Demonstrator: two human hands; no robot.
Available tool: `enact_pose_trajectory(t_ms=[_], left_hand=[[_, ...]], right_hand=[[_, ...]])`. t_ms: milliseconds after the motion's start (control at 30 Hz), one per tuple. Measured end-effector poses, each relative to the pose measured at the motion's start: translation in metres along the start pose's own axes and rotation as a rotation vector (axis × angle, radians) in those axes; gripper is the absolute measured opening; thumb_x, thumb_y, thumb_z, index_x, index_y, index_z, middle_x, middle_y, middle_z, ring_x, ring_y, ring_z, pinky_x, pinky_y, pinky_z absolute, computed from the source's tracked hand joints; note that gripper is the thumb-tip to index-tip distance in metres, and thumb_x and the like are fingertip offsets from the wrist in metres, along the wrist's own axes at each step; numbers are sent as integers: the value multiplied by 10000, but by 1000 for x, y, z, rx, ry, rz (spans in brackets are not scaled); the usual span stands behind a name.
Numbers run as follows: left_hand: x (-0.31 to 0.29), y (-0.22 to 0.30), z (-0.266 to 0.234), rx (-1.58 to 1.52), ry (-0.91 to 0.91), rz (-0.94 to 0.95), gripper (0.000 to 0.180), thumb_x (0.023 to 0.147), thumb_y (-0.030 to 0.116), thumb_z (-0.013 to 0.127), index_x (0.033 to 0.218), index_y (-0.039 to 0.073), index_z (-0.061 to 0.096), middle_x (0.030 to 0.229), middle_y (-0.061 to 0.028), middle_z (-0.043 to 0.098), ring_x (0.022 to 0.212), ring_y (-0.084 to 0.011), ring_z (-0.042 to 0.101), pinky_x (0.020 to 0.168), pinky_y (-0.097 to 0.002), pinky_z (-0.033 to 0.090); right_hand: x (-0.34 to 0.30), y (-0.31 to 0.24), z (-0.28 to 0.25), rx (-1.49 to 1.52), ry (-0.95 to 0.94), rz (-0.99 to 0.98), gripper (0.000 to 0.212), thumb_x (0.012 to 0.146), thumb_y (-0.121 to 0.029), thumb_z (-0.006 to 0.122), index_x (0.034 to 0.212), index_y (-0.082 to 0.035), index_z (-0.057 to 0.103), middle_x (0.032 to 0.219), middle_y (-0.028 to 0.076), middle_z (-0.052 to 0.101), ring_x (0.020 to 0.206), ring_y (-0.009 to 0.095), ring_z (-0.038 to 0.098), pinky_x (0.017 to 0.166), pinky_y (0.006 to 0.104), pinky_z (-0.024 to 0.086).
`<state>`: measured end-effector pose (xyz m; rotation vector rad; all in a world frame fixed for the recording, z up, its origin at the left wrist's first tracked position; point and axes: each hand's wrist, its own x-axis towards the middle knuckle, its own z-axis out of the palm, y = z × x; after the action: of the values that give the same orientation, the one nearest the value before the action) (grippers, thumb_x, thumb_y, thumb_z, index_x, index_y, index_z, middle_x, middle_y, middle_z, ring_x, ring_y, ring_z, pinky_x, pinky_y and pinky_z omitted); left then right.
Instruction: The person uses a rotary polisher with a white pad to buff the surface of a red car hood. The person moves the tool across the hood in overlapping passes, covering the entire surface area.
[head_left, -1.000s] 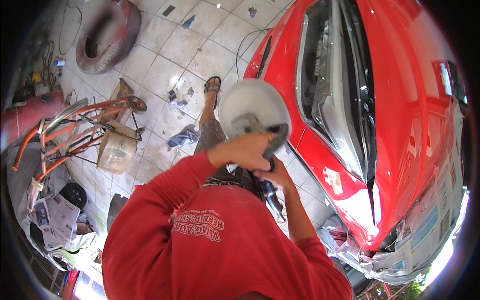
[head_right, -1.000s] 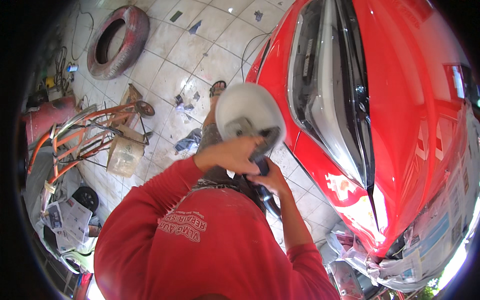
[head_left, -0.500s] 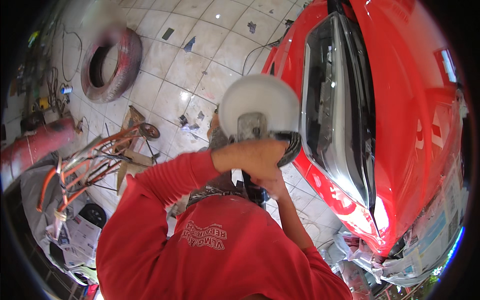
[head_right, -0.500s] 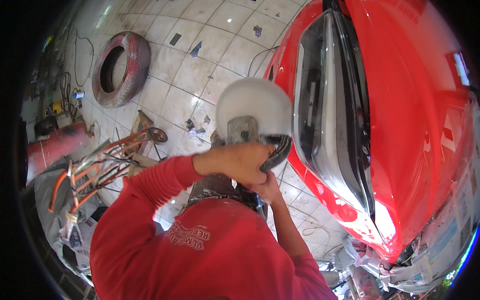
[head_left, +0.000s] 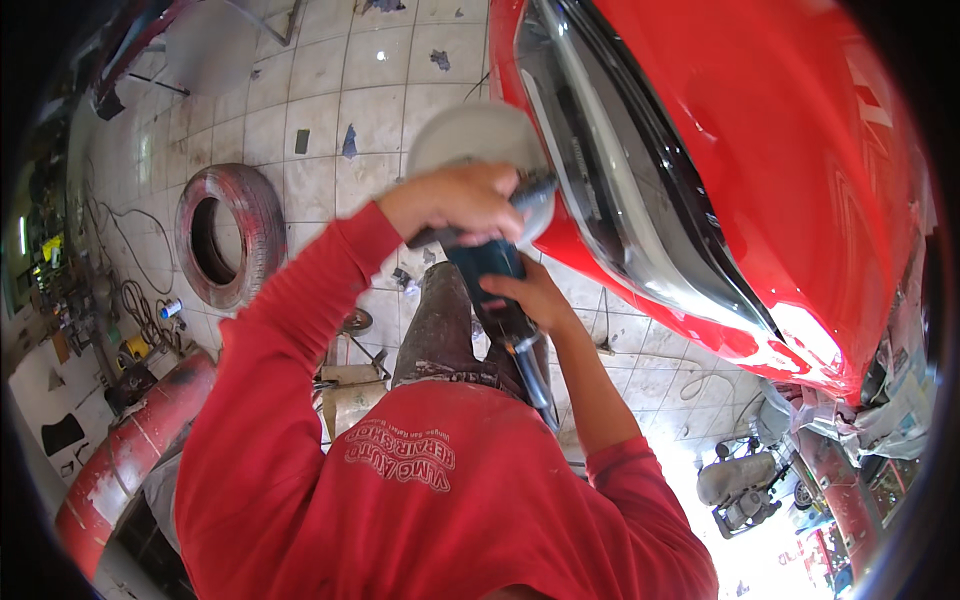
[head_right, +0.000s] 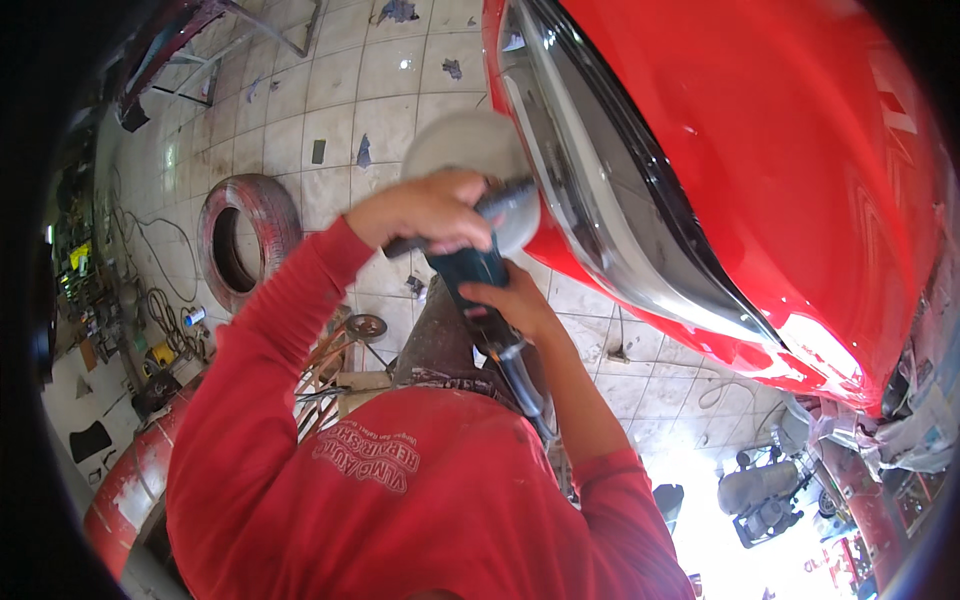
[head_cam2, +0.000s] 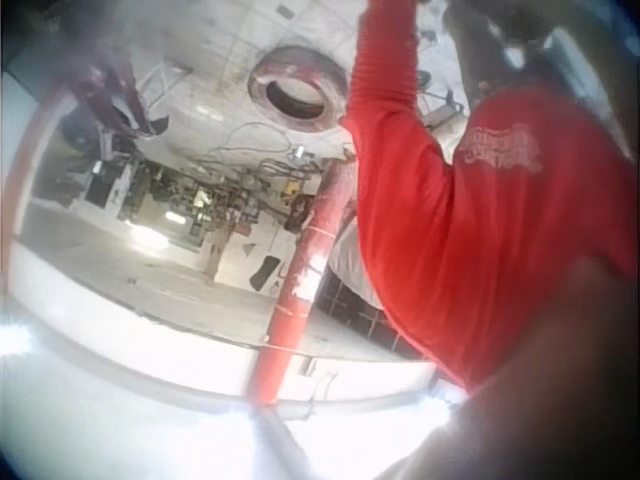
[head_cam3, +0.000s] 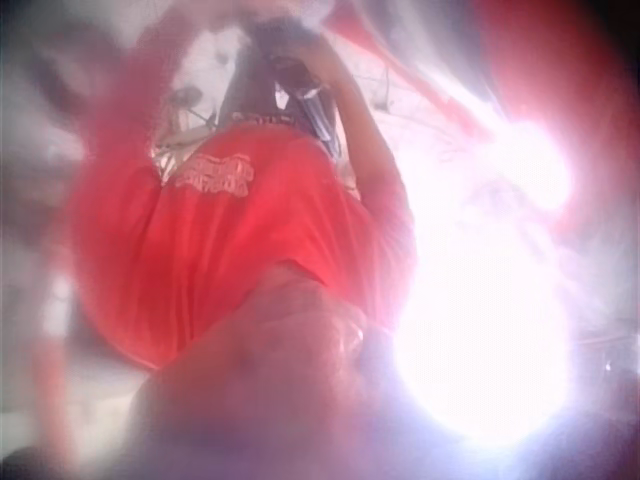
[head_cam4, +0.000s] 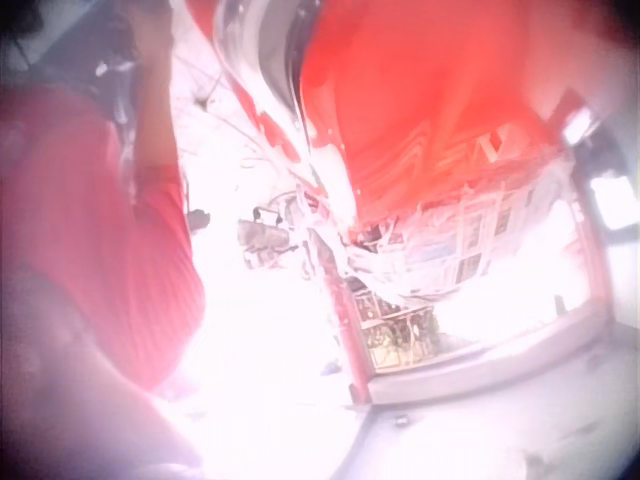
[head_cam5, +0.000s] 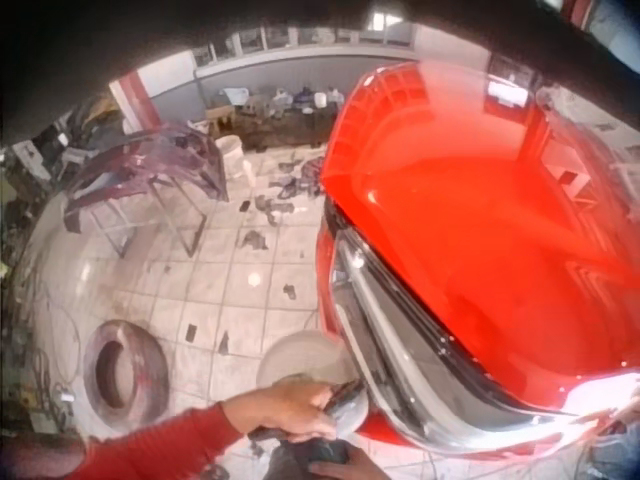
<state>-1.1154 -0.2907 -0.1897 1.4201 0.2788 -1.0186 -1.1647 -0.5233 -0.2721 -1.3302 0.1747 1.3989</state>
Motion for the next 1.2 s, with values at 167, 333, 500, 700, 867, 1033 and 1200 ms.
enact_pose_trajectory(t_ms=[167, 333, 500, 700, 867, 1033, 1200], left_hand=[[5, -19, 133, 32, 41, 60, 402, 844, 116, 733, 1167, -90, 613, 604, -57, 604, 456, -133, 562, 400, -338, 387], [32, -37, 204, -3, 49, 156, 219, 865, 65, 714, 879, -123, 603, 529, -131, 588, 396, -188, 549, 366, -397, 358], [13, -25, 176, 74, 93, 148, 274, 844, 117, 729, 912, -118, 605, 525, -134, 593, 416, -218, 589, 401, -406, 415], [13, -39, 57, 377, 183, 143, 534, 772, 215, 777, 1185, -91, 634, 902, -270, 712, 885, -370, 729, 776, -441, 573], [18, -20, -82, 451, 21, 221, 389, 770, 171, 777, 1052, -55, 635, 656, -151, 661, 557, -259, 654, 548, -403, 523], [17, 25, -195, 468, -19, 255, 392, 774, 121, 785, 1101, -37, 638, 723, -139, 659, 608, -271, 676, 578, -417, 531], [1, 64, -212, 692, 25, 461, 398, 744, 36, 709, 1116, -58, 604, 795, -273, 680, 788, -462, 713, 712, -535, 541]], right_hand=[[-94, 54, -56, -156, 21, 52, 752, 742, -227, 941, 1377, 40, 638, 1186, 153, 750, 1025, 220, 733, 899, 370, 609], [-127, 121, -108, -153, 22, -5, 713, 742, -174, 938, 1357, 46, 652, 1175, 142, 756, 1016, 220, 734, 918, 380, 607], [-114, 94, -96, -178, 28, 14, 753, 732, -177, 959, 1369, 67, 639, 1203, 145, 752, 1077, 231, 723, 980, 375, 577], [-19, 40, -33, -286, 41, -37, 843, 735, -228, 976, 1423, 63, 584, 1217, 164, 743, 1107, 236, 720, 980, 380, 575], [70, -29, 25, -53, 129, -30, 839, 749, -221, 974, 1416, 58, 549, 1193, 161, 736, 1055, 246, 749, 875, 380, 639], [150, -105, 53, -241, 313, -142, 821, 730, -271, 974, 1386, 39, 589, 1178, 166, 742, 1034, 252, 748, 876, 392, 623], [202, -115, 58, -378, 378, -385, 892, 689, -422, 994, 1361, 20, 608, 1228, 181, 754, 1132, 332, 740, 973, 444, 578]])
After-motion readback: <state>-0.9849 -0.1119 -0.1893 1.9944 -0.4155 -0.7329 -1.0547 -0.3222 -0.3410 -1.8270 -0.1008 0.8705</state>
